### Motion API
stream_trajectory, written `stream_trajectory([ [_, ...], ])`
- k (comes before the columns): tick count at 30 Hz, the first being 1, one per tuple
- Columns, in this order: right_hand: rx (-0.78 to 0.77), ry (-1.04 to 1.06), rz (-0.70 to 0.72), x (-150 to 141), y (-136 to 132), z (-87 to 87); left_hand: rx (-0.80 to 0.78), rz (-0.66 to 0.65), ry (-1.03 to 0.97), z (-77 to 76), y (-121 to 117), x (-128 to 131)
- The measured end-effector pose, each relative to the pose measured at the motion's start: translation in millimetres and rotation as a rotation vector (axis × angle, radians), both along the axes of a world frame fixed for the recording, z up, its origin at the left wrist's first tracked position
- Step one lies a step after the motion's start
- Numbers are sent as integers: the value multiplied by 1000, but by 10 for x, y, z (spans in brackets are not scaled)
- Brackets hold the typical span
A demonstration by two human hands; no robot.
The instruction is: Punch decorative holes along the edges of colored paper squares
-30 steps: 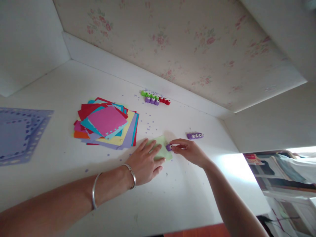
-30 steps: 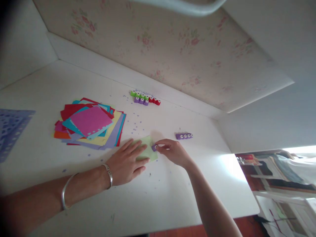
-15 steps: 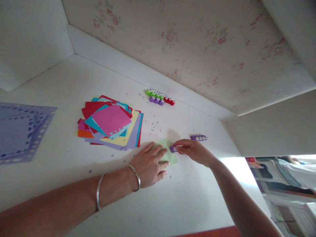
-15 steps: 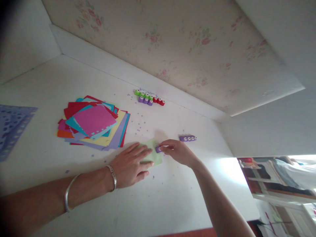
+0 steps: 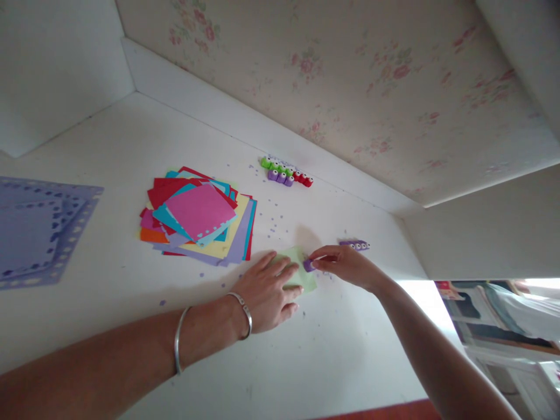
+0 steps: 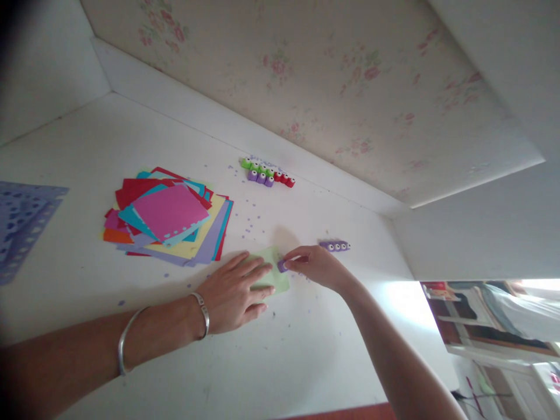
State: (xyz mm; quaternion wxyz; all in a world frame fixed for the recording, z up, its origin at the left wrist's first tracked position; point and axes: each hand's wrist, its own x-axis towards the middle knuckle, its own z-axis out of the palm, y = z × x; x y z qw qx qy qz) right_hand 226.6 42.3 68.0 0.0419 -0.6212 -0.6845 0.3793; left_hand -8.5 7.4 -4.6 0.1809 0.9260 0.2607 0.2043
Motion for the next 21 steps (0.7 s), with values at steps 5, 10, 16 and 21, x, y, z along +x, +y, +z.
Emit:
stream_trajectory([
  [5,3,37,-38,13,-3,-75,2,-5,-11,4,4,-1],
  [10,-43,26,-31,16,34,-95,-3,-6,-20,-4,3,0],
  [16,-41,-71,-53,-15,68,-95,-16,-10,10,2,6,10],
  [21,50,-14,-51,13,31,-163,-7,-9,10,14,8,19],
])
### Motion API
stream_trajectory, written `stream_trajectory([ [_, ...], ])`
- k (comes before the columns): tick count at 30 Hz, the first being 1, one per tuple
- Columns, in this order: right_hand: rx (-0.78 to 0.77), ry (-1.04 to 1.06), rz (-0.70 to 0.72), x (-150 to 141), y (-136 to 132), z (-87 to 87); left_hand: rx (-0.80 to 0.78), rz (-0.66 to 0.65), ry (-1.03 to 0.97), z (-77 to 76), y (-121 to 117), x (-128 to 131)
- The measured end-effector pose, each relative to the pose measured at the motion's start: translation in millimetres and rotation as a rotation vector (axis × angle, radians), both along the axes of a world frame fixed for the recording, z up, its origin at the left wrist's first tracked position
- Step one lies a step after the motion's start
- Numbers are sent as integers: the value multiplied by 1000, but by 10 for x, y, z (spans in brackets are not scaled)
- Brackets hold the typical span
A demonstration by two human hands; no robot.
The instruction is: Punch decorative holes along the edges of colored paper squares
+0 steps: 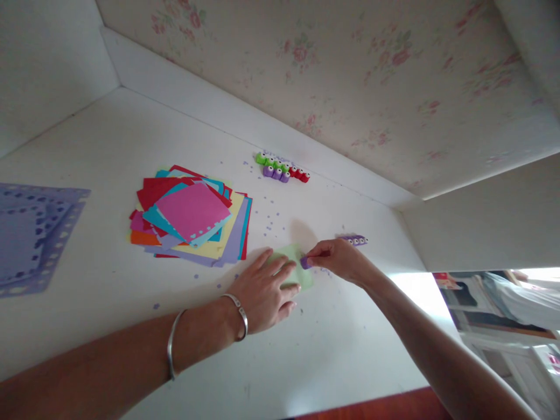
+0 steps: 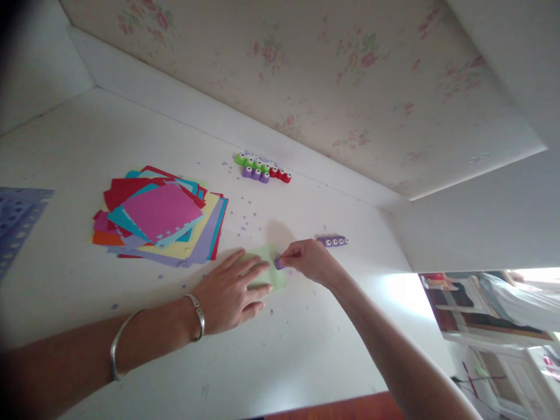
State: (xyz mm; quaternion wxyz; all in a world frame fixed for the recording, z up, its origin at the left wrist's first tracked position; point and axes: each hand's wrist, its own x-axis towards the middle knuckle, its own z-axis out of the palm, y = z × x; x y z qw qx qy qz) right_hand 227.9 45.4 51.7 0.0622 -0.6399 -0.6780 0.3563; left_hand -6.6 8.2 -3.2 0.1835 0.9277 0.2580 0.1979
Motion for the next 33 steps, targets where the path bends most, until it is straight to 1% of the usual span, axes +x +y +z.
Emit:
stream_trajectory([
  [4,-23,63,-33,39,-6,-20,12,-3,5,5,-5,-1],
  [8,-75,114,-16,68,-24,41,27,-5,12,6,-11,-6],
  [14,-176,65,-87,170,-100,114,37,-11,30,-9,-16,-9],
  [18,-163,44,-124,307,-108,97,37,-8,26,-17,-14,-5],
  [21,-88,-19,-146,392,-96,89,43,-7,21,-21,-11,0],
  [25,165,-171,-118,407,-103,91,49,-4,17,-28,-10,4],
  [27,263,-236,-97,386,-118,72,49,-3,15,-32,-11,6],
  [30,342,-278,-75,366,-130,18,47,-4,17,-35,-10,8],
  [33,412,-284,5,379,-121,-18,45,-1,16,-32,-7,11],
])
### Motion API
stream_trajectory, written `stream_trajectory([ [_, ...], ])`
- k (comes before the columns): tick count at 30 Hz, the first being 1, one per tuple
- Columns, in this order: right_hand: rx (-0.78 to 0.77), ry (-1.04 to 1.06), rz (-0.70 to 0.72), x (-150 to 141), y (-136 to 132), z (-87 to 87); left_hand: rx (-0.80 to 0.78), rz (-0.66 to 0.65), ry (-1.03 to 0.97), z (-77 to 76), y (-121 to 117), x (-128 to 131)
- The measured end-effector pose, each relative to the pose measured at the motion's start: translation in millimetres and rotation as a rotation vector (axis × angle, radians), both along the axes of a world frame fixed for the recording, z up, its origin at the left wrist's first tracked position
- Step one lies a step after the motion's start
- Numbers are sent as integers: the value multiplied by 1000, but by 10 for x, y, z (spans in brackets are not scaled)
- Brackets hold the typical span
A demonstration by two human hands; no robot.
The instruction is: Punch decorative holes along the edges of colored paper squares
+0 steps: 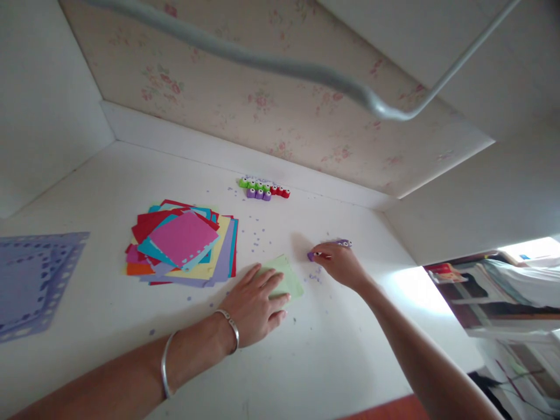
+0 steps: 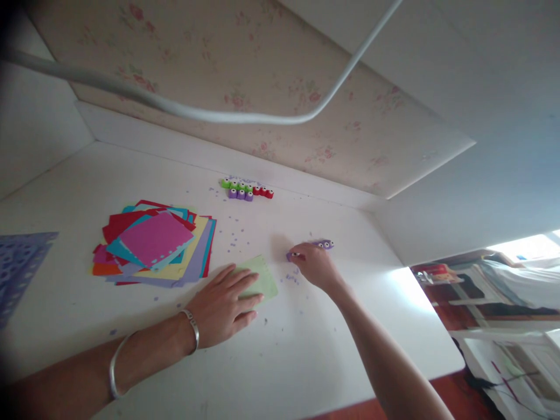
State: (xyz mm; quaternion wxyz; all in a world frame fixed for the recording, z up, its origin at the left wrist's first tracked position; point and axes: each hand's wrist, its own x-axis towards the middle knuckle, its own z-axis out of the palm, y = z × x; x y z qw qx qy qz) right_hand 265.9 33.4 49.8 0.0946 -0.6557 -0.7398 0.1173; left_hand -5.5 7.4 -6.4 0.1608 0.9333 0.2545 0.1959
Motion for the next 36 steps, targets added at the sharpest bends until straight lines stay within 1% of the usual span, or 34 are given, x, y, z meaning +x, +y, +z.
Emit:
stream_trajectory([
  [3,25,-43,88,30,14,-3,2,3,-7,6,3,0],
  [6,39,-131,120,69,26,0,2,3,-5,16,5,-2],
  [8,44,-198,101,105,37,-3,-1,-6,6,22,5,-3],
  [13,31,-369,-33,180,62,6,0,-7,18,24,5,-8],
  [15,28,-419,-59,167,59,26,2,-4,14,25,5,-16],
  [18,54,-415,-44,71,50,64,3,-9,14,35,3,-36],
  [22,110,-284,-16,-203,121,83,13,-11,9,42,-5,-52],
  [25,101,-185,46,-466,327,44,22,-1,-4,24,-17,-45],
  [29,97,-86,101,-766,827,-56,53,13,-24,-10,-39,-32],
  [33,114,-100,141,-947,1360,-144,108,16,-14,-29,-48,-41],
  [36,107,-129,176,-1005,1595,-180,142,-15,10,-43,-46,-54],
])
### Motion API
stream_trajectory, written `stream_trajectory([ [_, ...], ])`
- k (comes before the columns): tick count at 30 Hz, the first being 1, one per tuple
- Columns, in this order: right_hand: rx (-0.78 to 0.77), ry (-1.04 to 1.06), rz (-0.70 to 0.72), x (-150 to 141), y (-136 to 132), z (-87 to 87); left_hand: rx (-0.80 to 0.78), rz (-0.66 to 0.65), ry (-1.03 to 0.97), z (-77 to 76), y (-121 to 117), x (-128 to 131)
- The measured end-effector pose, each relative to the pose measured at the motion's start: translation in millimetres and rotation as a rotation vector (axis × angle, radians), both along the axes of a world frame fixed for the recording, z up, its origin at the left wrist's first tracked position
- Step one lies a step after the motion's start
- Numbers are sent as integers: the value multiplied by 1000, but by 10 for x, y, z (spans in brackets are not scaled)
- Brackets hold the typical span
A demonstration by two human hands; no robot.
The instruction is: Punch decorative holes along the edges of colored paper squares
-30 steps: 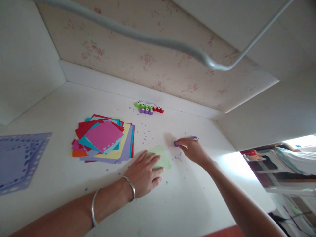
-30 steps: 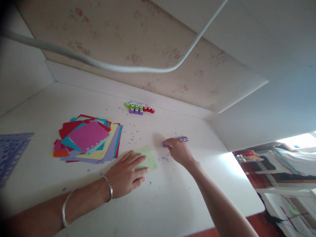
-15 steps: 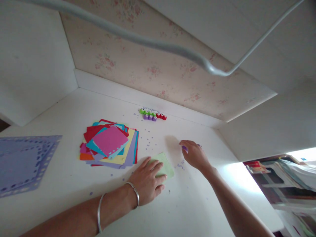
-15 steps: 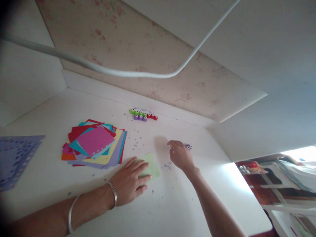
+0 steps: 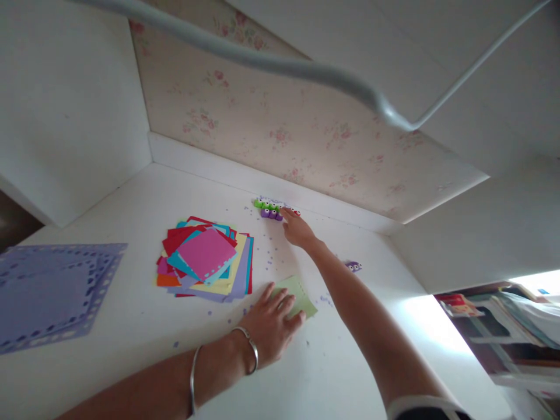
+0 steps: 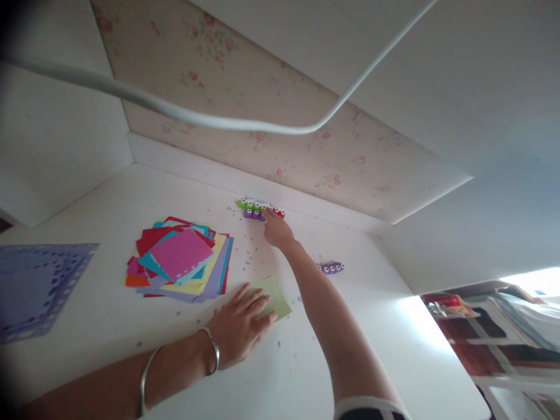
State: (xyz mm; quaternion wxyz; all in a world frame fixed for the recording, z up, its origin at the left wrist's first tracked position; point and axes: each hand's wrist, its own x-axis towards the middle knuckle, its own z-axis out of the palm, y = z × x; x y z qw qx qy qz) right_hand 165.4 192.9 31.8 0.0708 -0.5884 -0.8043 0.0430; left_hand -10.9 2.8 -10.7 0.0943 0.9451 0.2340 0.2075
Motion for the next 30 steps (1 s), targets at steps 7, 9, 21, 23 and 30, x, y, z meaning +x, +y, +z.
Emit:
stream_trajectory([
  [7,-6,-30,4,119,-170,66,58,-55,-4,-18,-11,-24],
  [9,-15,-24,10,207,-367,98,34,-59,4,14,-16,-35],
  [21,-198,648,-265,800,-1904,80,-92,-6,-14,68,19,1],
  [23,-204,770,-286,800,-2050,53,-48,30,-46,72,23,1],
  [30,-130,1005,-332,670,-2158,-180,150,36,-66,150,27,0],
])
